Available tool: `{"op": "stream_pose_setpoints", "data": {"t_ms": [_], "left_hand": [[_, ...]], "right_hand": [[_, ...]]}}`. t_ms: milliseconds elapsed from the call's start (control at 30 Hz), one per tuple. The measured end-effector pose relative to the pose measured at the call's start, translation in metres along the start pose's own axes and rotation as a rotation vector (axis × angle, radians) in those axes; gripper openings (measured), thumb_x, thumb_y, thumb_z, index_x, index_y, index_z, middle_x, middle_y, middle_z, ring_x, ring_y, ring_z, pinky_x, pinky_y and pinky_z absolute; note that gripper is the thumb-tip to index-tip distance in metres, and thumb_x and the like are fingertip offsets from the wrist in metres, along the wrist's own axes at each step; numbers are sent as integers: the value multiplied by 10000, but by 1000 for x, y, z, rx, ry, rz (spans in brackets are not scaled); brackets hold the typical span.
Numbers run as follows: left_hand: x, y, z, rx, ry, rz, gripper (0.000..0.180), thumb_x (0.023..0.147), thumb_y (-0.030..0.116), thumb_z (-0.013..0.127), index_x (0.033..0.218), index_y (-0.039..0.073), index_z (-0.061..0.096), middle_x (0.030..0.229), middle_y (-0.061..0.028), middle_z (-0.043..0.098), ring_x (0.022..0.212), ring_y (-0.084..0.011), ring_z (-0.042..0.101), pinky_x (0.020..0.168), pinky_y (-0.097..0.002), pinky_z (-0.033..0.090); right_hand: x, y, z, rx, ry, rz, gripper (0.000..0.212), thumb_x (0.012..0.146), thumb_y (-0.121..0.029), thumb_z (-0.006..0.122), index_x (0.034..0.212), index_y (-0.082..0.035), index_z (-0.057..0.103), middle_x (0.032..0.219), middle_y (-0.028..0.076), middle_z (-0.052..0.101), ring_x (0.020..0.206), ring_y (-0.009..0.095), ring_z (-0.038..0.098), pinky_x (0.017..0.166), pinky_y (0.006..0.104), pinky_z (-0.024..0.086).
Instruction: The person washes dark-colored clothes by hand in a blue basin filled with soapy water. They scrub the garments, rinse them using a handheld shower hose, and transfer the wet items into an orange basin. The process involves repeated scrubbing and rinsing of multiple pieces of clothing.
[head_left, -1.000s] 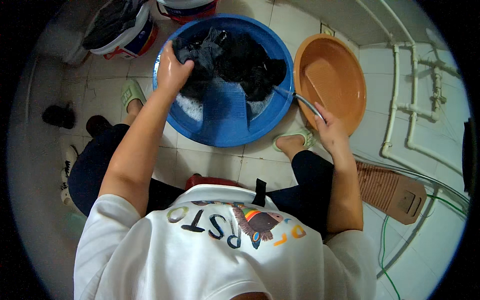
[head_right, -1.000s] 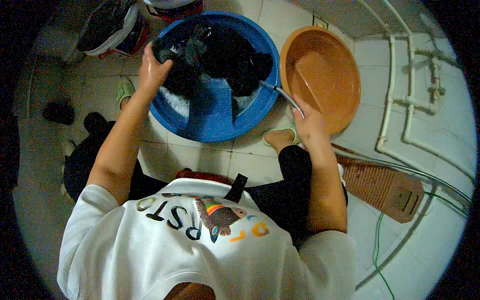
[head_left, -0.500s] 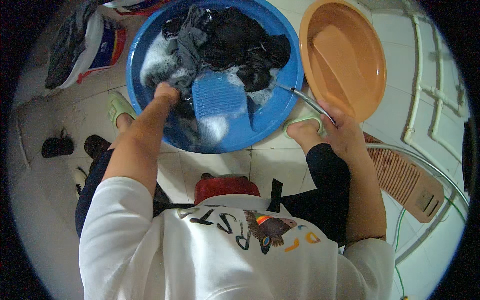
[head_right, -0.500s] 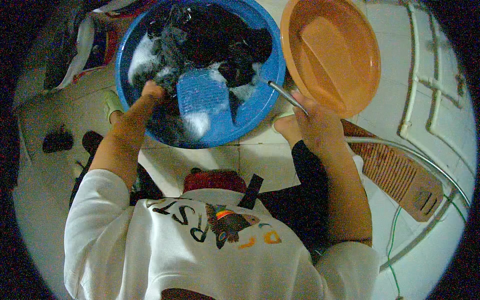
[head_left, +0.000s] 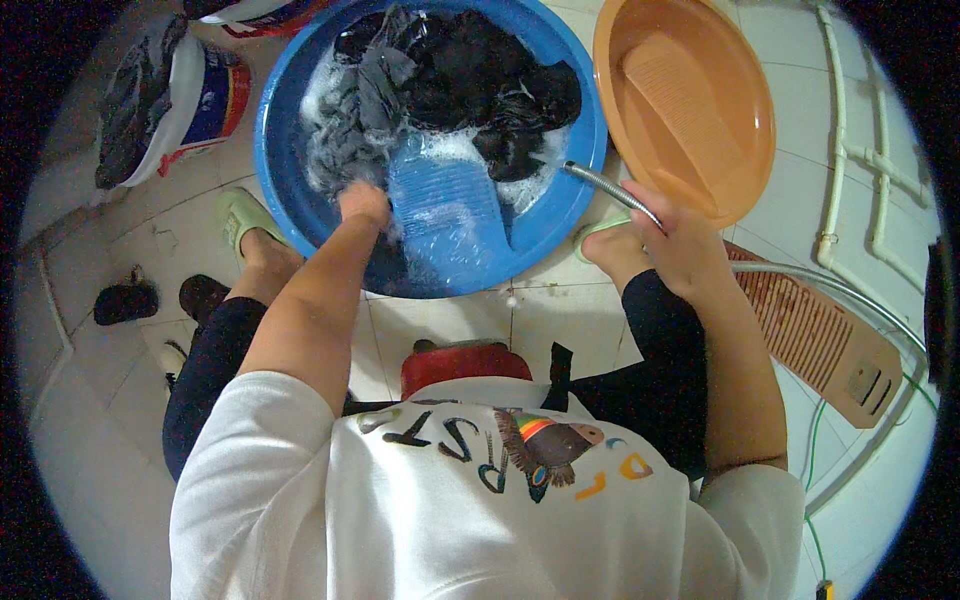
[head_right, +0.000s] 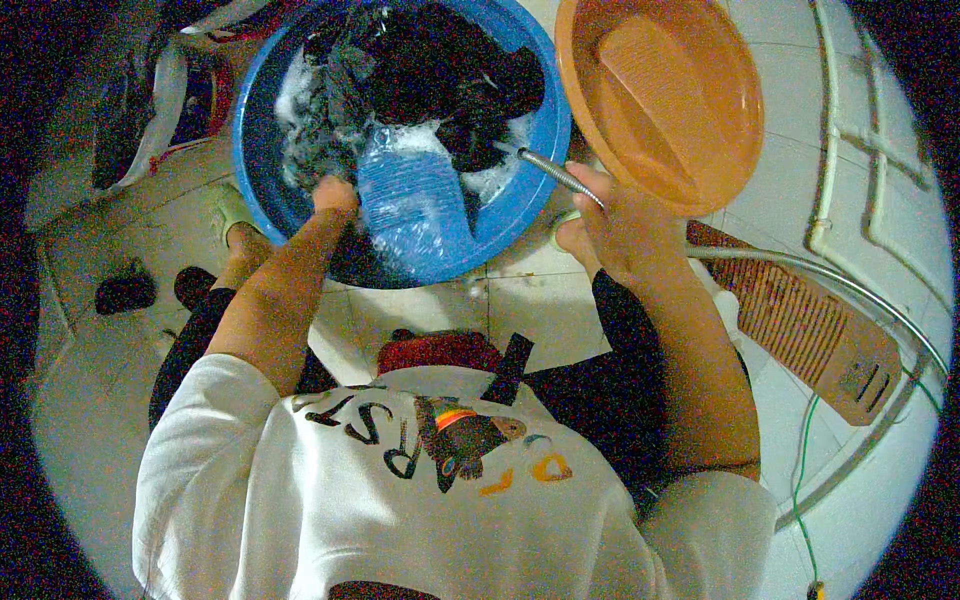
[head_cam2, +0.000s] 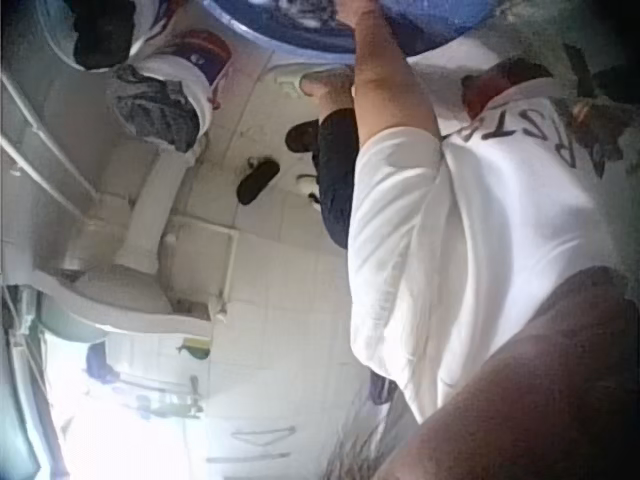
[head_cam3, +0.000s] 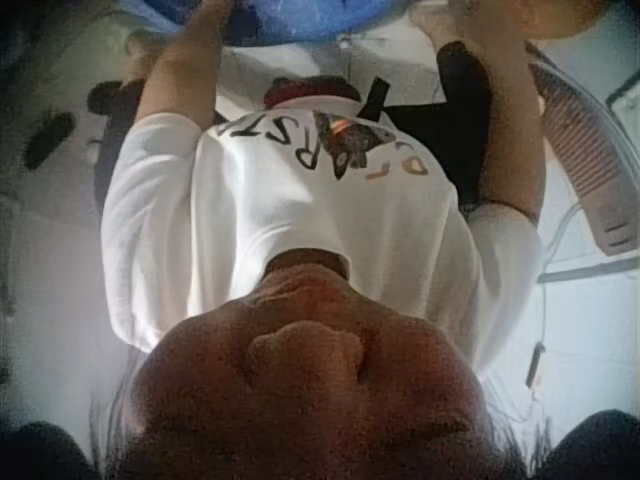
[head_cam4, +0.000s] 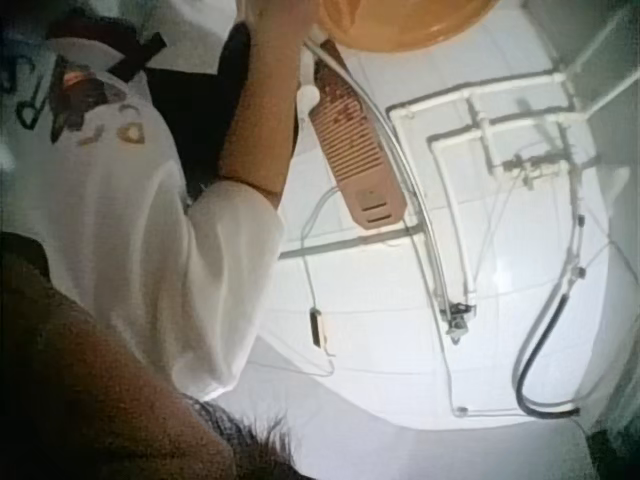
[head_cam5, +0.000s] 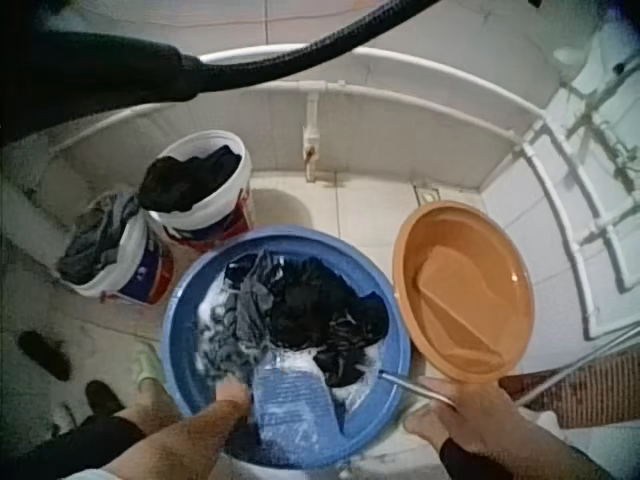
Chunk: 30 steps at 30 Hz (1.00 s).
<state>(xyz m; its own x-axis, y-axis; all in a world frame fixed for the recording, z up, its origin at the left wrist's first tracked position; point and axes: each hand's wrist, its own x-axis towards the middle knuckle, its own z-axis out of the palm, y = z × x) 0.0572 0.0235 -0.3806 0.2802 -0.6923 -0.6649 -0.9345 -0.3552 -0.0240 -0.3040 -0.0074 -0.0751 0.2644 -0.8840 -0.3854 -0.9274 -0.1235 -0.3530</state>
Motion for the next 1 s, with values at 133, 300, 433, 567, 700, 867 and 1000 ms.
{"op": "stream_pose_setpoints", "data": {"t_ms": [133, 300, 433, 567, 700, 867, 1000], "left_hand": [[-31, 1, -52, 533, -244, 468, 423, 661, 312, 633, 1015, 83, 596, 1049, -81, 591, 1019, -244, 527, 876, -427, 357], [-65, -5, -156, 124, -172, 593, 562, 494, 313, 741, 971, 62, 584, 960, -153, 603, 904, -302, 571, 794, -355, 447], [-144, -5, -279, -756, -73, 671, 546, 601, 133, 683, 1092, 5, 482, 956, -66, 563, 871, -166, 539, 782, -295, 426], [-219, -12, -354, -1055, 388, 854, 552, 620, 89, 623, 1141, 12, 458, 982, -101, 541, 880, -197, 539, 754, -308, 459], [-284, -9, -401, -1469, 506, 1114, 470, 659, 68, 605, 1088, -51, 456, 910, -177, 581, 778, -264, 608, 686, -329, 530], [-267, -18, -401, -893, 923, 763, 547, 596, 44, 727, 1077, -32, 480, 883, -135, 591, 743, -202, 596, 650, -278, 505], [-184, -32, -344, -518, 848, 627, 496, 563, 33, 695, 1023, -4, 512, 940, -133, 559, 823, -220, 557, 701, -305, 467]], "right_hand": [[-7, -13, -12, 45, 42, 27, 288, 813, -185, 491, 1081, -104, 558, 876, 175, 603, 793, 344, 579, 696, 420, 454], [-2, -23, -23, 145, -90, 116, 326, 837, -186, 473, 1151, -113, 522, 967, 199, 582, 882, 336, 560, 772, 364, 430], [-7, -24, -28, 137, -25, 19, 328, 850, -221, 450, 1157, -123, 517, 1004, 193, 574, 931, 346, 538, 799, 378, 419], [-15, -30, -38, 28, -10, 61, 328, 849, -231, 448, 1153, -132, 520, 1021, 186, 570, 956, 344, 527, 814, 382, 414], [-11, -29, -35, 10, 1, 25, 336, 843, -246, 452, 1153, -136, 518, 1030, 179, 568, 963, 339, 525, 818, 382, 414], [-6, -29, -35, -12, -40, 43, 342, 837, -251, 457, 1154, -139, 517, 1033, 173, 568, 965, 337, 525, 817, 382, 413], [-10, -26, -37, 19, -26, 61, 332, 841, -235, 456, 1153, -140, 519, 1025, 172, 571, 958, 337, 529, 810, 381, 414]]}}
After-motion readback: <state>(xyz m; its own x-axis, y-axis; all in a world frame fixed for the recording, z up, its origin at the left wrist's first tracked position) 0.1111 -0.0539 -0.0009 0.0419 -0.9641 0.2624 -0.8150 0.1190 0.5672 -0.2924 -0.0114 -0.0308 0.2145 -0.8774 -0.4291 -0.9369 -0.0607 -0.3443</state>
